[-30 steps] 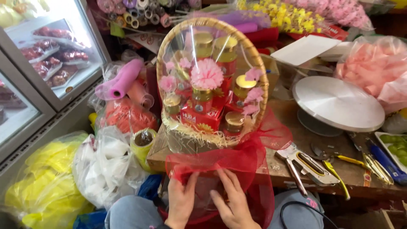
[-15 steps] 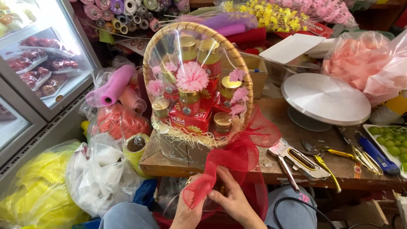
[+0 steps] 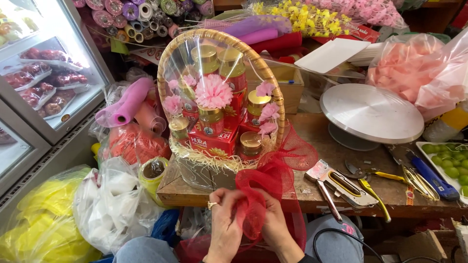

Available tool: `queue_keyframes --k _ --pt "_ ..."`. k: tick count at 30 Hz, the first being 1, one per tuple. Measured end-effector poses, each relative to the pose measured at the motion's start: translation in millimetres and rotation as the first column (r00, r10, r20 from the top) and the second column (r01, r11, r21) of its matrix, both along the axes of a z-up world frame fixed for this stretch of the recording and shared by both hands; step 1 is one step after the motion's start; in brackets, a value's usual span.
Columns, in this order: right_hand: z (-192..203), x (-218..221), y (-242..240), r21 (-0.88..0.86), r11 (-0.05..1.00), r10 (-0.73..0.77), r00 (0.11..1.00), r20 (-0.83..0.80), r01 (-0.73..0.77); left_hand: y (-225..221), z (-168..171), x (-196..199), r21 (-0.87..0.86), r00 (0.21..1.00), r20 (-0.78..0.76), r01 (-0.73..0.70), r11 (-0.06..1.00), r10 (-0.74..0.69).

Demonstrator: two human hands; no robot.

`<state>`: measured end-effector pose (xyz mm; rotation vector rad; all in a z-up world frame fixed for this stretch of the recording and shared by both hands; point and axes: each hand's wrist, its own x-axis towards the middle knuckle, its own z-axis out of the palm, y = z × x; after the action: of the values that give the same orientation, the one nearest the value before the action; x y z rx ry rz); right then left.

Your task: Attaching a red mesh decorative wrap to a gift basket and securing it with a stapler

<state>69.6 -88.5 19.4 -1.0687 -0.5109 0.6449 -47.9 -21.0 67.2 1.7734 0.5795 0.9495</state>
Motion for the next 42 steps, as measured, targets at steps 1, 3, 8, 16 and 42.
queue_keyframes --k 1,3,8,16,42 --pt "-2.6 3.6 1.4 0.050 0.999 0.003 0.998 -0.070 0.001 1.7 5.4 0.0 0.052 0.999 0.022 -0.026 0.998 0.025" --pt "-2.5 7.6 3.4 0.100 0.995 0.011 0.990 -0.140 0.003 5.3 17.1 0.2 0.102 0.998 0.046 -0.055 0.993 0.050" --pt "16.9 7.7 8.3 0.088 0.996 -0.013 0.991 -0.133 0.025 21.0 32.3 6.2 -0.189 0.985 -0.163 -0.080 0.979 0.049" --pt "34.7 4.3 22.1 -0.041 0.991 -0.133 0.983 -0.126 0.129 34.5 33.1 21.7 -0.149 0.937 -0.307 -0.223 0.963 0.169" --pt "15.5 169.4 -117.1 -0.667 0.130 0.449 0.557 0.699 0.733 47.2 27.3 28.3 -0.458 0.980 -0.197 -0.131 0.879 0.043"
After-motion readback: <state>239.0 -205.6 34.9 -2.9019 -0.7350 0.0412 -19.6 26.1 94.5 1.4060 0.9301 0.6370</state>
